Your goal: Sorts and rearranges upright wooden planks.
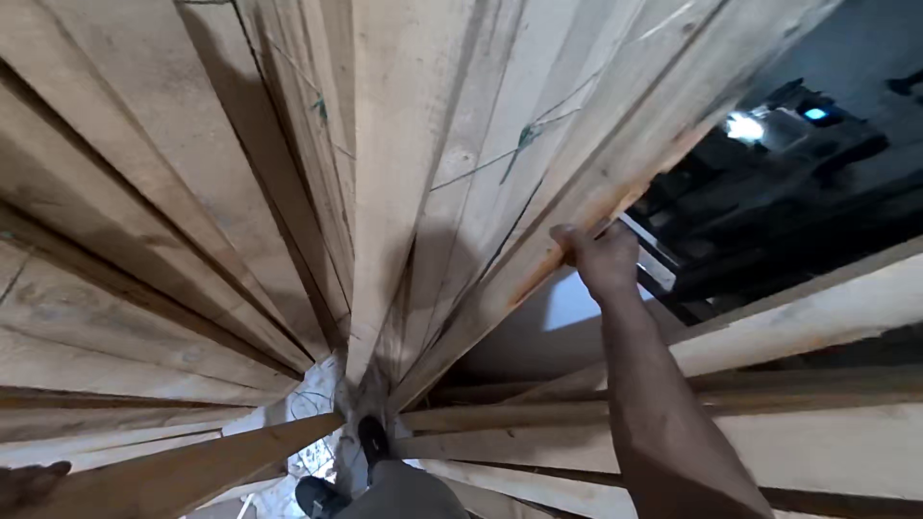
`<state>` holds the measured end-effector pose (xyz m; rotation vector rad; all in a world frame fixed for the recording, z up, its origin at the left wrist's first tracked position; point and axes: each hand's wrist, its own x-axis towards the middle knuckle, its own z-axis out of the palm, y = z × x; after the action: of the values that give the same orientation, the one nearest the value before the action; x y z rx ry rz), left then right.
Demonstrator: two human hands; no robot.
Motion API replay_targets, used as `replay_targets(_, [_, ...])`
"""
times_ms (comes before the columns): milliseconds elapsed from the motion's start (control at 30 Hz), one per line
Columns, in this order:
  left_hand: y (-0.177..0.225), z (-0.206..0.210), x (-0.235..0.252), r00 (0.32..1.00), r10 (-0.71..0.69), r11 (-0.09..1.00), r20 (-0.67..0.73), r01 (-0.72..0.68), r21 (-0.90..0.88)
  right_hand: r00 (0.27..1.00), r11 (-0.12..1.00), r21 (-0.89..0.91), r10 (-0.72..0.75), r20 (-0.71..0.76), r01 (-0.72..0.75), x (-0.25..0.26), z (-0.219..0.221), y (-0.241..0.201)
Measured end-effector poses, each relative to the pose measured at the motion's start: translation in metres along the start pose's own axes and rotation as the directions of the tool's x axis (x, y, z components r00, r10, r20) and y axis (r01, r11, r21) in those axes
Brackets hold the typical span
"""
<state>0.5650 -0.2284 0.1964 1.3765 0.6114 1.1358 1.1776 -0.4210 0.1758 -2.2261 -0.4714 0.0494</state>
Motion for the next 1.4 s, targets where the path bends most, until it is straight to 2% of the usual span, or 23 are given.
replay_targets(100, [-0.015, -0.03, -0.007, 0.994, -0.049, 0.999, -0.094, 0.05, 0.003, 0.985, 0.985, -0.011, -0.173, 0.015, 0.173, -0.063, -0.012, -0.028])
replay_targets(133, [-0.021, -0.042, -0.01, 0.993, -0.051, 0.999, -0.107, 0.051, 0.0, 0.974, 0.973, 0.055, -0.225, 0.006, 0.224, -0.085, -0.014, -0.032])
replay_targets(167, [-0.023, -0.05, -0.011, 0.995, -0.034, 0.999, -0.092, 0.036, 0.016, 0.958, 0.941, 0.192, -0.287, 0.01, 0.28, -0.103, -0.014, -0.034])
replay_targets(200, [-0.022, -0.053, -0.013, 0.996, -0.013, 0.999, -0.085, 0.016, 0.038, 0.933, 0.862, 0.389, -0.359, 0.017, 0.324, -0.118, -0.011, -0.035])
replay_targets(267, [-0.019, -0.054, -0.023, 0.995, 0.0, 0.998, -0.102, 0.006, 0.06, 0.875, 0.612, 0.749, -0.474, 0.094, 0.252, -0.14, 0.003, -0.045])
replay_targets(300, [-0.019, -0.055, -0.026, 0.996, -0.004, 0.998, -0.084, 0.009, 0.061, 0.844, 0.509, 0.847, -0.514, 0.153, 0.156, -0.151, 0.013, -0.054])
replay_targets(333, [-0.019, -0.056, -0.025, 0.999, -0.008, 0.999, -0.053, 0.01, 0.05, 0.821, 0.455, 0.888, -0.53, 0.21, 0.067, -0.162, 0.024, -0.065])
replay_targets(433, [-0.016, -0.048, -0.02, 1.0, -0.018, 1.0, -0.02, 0.018, 0.016, 0.745, 0.459, 0.887, -0.573, 0.342, -0.054, -0.202, 0.053, -0.097])
replay_targets(467, [-0.011, -0.043, -0.019, 1.0, 0.0, 1.0, -0.015, 0.001, 0.024, 0.715, 0.448, 0.891, -0.6, 0.358, -0.07, -0.215, 0.062, -0.112])
replay_targets(533, [0.006, -0.03, -0.018, 0.998, 0.044, 0.996, 0.044, -0.048, 0.082, 0.735, 0.45, 0.89, -0.577, 0.357, -0.079, -0.245, 0.071, -0.151])
replay_targets(667, [0.038, -0.009, -0.03, 0.982, 0.076, 0.992, 0.174, -0.092, 0.083, 0.617, 0.405, 0.909, -0.692, 0.374, -0.096, -0.274, 0.064, -0.219])
replay_targets(767, [0.036, 0.001, -0.029, 0.989, 0.01, 0.991, 0.145, -0.03, 0.133, 0.579, 0.399, 0.917, -0.743, 0.335, -0.019, -0.303, 0.05, -0.257])
replay_targets(867, [0.031, 0.007, -0.033, 0.995, -0.062, 0.989, 0.084, 0.05, 0.141, 0.429, 0.401, 0.894, -0.856, 0.287, 0.202, -0.323, 0.065, -0.275])
replay_targets(933, [0.036, 0.011, -0.033, 0.992, -0.118, 0.976, 0.049, 0.107, 0.187, 0.387, 0.443, 0.87, -0.857, 0.339, 0.218, -0.339, 0.084, -0.283])
replay_targets(1033, [0.037, 0.007, -0.031, 0.975, -0.22, 0.936, 0.032, 0.202, 0.29, 0.386, 0.505, 0.802, -0.842, 0.376, 0.32, -0.365, 0.124, -0.279])
replay_targets(1100, [0.026, -0.003, -0.031, 0.96, -0.279, 0.884, 0.028, 0.246, 0.398, 0.432, 0.477, 0.803, -0.847, 0.311, 0.358, -0.378, 0.152, -0.27])
replay_targets(1200, [0.014, -0.014, -0.037, 0.948, -0.318, 0.83, -0.014, 0.286, 0.478, 0.469, 0.433, 0.826, -0.85, 0.24, 0.362, -0.39, 0.166, -0.271])
replay_targets(1300, [0.012, -0.02, -0.038, 0.951, -0.31, 0.852, -0.016, 0.285, 0.438, 0.481, 0.437, 0.851, -0.836, 0.264, 0.292, -0.399, 0.16, -0.28])
replay_targets(1400, [0.01, -0.026, -0.039, 0.943, -0.334, 0.874, 0.016, 0.303, 0.379, 0.519, 0.46, 0.836, -0.813, 0.262, 0.299, -0.402, 0.161, -0.285])
